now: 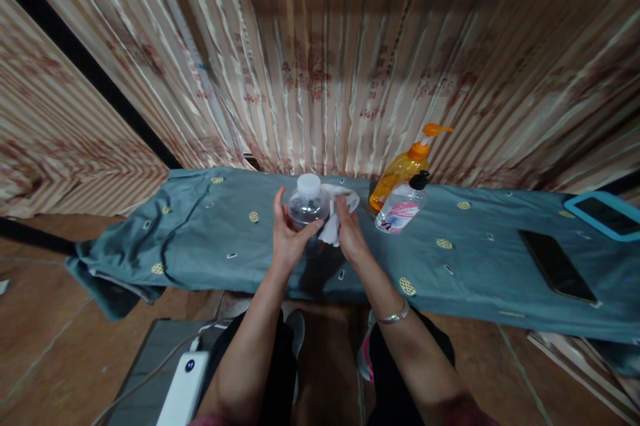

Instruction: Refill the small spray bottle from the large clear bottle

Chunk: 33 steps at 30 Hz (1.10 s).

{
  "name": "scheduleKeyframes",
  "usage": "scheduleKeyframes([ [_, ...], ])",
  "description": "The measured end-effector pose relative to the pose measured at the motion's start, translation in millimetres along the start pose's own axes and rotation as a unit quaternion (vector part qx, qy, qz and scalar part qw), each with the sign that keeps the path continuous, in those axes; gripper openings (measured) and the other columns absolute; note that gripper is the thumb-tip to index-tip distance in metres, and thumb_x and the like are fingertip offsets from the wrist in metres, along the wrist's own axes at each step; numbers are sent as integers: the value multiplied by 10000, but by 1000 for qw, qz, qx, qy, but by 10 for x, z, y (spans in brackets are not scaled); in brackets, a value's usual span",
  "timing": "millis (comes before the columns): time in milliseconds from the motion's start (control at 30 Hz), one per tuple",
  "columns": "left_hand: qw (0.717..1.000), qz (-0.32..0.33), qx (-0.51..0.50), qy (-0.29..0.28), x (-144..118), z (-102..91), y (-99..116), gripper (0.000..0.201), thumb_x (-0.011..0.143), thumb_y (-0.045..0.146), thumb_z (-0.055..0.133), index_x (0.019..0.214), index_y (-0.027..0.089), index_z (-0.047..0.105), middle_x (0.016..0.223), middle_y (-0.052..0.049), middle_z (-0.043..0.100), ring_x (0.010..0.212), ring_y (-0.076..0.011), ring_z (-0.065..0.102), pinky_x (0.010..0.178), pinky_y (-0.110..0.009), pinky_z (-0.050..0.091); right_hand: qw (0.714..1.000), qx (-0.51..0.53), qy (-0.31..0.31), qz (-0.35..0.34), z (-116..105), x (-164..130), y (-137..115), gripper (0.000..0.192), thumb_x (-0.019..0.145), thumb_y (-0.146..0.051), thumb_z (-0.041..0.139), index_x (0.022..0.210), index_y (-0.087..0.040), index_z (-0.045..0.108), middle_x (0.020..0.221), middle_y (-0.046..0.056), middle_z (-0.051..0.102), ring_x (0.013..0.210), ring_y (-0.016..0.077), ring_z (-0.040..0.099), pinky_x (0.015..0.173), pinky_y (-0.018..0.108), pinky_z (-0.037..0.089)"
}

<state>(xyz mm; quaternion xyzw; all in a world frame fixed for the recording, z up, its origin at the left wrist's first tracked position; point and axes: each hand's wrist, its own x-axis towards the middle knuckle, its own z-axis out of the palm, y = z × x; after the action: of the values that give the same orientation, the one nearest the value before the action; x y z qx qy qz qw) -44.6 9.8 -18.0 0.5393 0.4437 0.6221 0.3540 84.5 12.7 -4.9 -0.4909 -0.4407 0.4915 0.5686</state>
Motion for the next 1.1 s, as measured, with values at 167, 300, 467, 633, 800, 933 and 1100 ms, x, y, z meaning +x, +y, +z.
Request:
scheduleKeyframes([
  [167,999,34,-5,-21,-13,-14,-5,881,691,587,832,1391,257,411,1301,-91,582,1185,-279,623,1056,-414,497,996,28,-47,-69,57,-89,-240,680,834,-789,515,1168,-233,719,1136,72,765,1159,254,688,1030,354,516],
  [300,999,39,2,-12,-6,4,-33,957,627,612,862,1376,246,391,1336,-107,553,1213,-286,603,1067,-413,485,998,34,-22,-46,85,-64,-105,689,839,-776,519,1196,-217,704,1220,90,743,1229,256,652,1052,353,496],
  [467,999,35,10,19,7,31,-39,982,558,570,910,1344,239,425,1340,-108,560,1241,-292,589,1098,-419,458,993,-6,-9,114,47,6,288,734,820,-815,465,1013,-164,744,877,94,786,881,248,742,812,338,564],
  [633,999,31,21,16,15,10,-79,954,577,530,914,1365,244,460,1345,-98,566,1255,-287,583,1110,-425,450,993,-6,-4,120,16,31,433,745,781,-832,493,958,-153,742,760,75,758,747,228,721,706,317,551],
  [800,999,33,32,28,29,-22,-126,954,551,502,942,1370,251,523,1338,-94,575,1277,-311,578,1123,-456,453,998,21,-7,51,-1,0,59,762,790,-840,494,1054,-168,736,944,98,786,919,249,739,821,328,559],
  [933,1000,25,-10,-7,41,-22,-96,1044,572,555,922,1453,258,447,1377,-114,580,1278,-328,594,1103,-473,484,997,4,-31,-64,33,-66,-234,708,819,-806,519,1144,-210,718,1145,89,767,1139,253,694,1010,350,508],
  [1100,1000,12,-23,-13,29,-27,-61,1054,594,603,892,1454,237,405,1345,-122,600,1228,-322,625,1052,-462,524,998,10,-33,-59,79,-27,-208,736,804,-829,509,1160,-217,710,1111,89,774,1149,270,689,1025,372,506],
])
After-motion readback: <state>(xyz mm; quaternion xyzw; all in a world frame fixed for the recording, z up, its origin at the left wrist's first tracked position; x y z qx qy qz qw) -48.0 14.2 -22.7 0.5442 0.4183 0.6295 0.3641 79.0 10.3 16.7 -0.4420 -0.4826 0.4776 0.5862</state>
